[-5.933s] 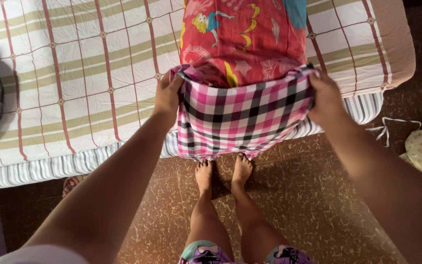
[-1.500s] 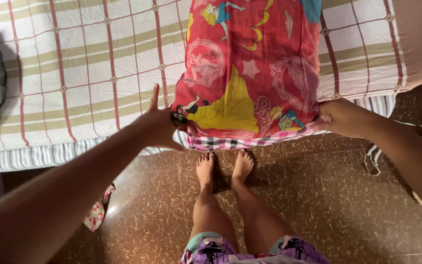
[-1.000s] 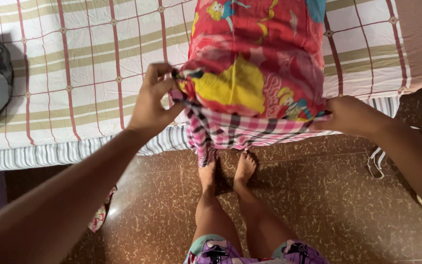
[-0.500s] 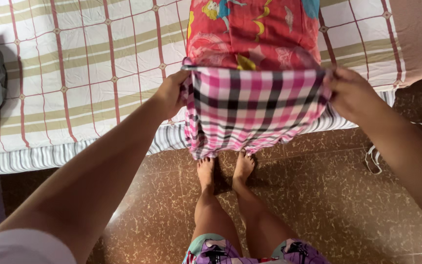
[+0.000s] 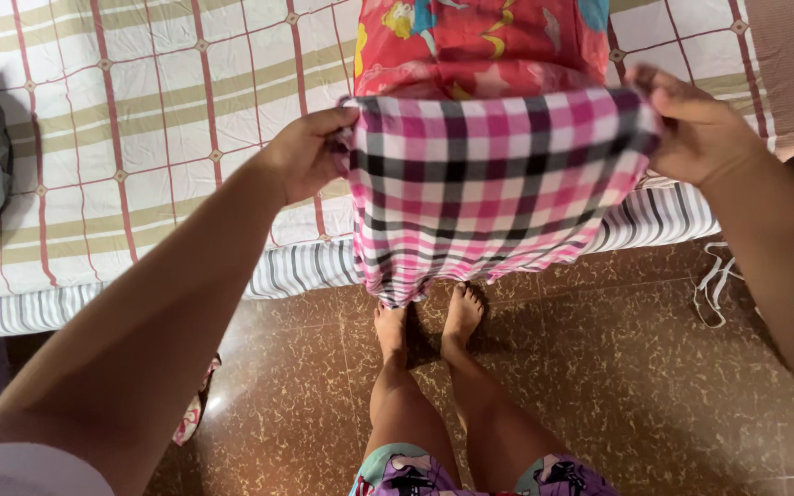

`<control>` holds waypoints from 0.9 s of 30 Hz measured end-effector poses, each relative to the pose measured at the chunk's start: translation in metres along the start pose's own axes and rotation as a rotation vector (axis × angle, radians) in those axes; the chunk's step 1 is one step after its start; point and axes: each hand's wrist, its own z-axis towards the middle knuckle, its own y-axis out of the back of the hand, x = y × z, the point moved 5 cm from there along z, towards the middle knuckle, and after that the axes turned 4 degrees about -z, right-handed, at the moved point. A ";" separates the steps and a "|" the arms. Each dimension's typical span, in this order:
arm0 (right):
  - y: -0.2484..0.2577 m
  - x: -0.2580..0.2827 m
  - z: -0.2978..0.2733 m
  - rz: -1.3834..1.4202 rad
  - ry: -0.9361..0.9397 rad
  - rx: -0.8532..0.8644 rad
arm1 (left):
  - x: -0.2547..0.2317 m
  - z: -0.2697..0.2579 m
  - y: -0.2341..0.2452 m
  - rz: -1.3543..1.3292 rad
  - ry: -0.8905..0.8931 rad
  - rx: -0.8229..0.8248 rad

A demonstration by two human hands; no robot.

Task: The person places pillowcases onto pillows on a bed, smooths the fabric by hand, and then folds a piece of patterned clothing over one of the pillows.

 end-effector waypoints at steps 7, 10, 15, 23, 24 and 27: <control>0.020 -0.026 0.041 -0.060 0.092 -0.210 | 0.012 0.065 0.029 0.115 -0.394 -0.361; 0.015 -0.019 0.043 -0.011 0.093 -0.332 | -0.002 0.068 0.017 0.573 -0.534 -0.529; -0.025 -0.014 0.035 -0.750 -0.554 -0.196 | -0.002 0.081 -0.020 0.992 -0.440 0.222; -0.009 -0.010 0.076 -0.789 -0.251 0.244 | -0.020 0.071 -0.030 0.410 0.230 0.423; -0.007 0.011 0.078 -0.376 0.090 0.208 | -0.027 0.067 -0.029 0.182 0.228 0.366; 0.001 0.043 0.069 -0.410 0.180 -0.182 | -0.036 0.067 -0.007 0.243 -0.059 0.111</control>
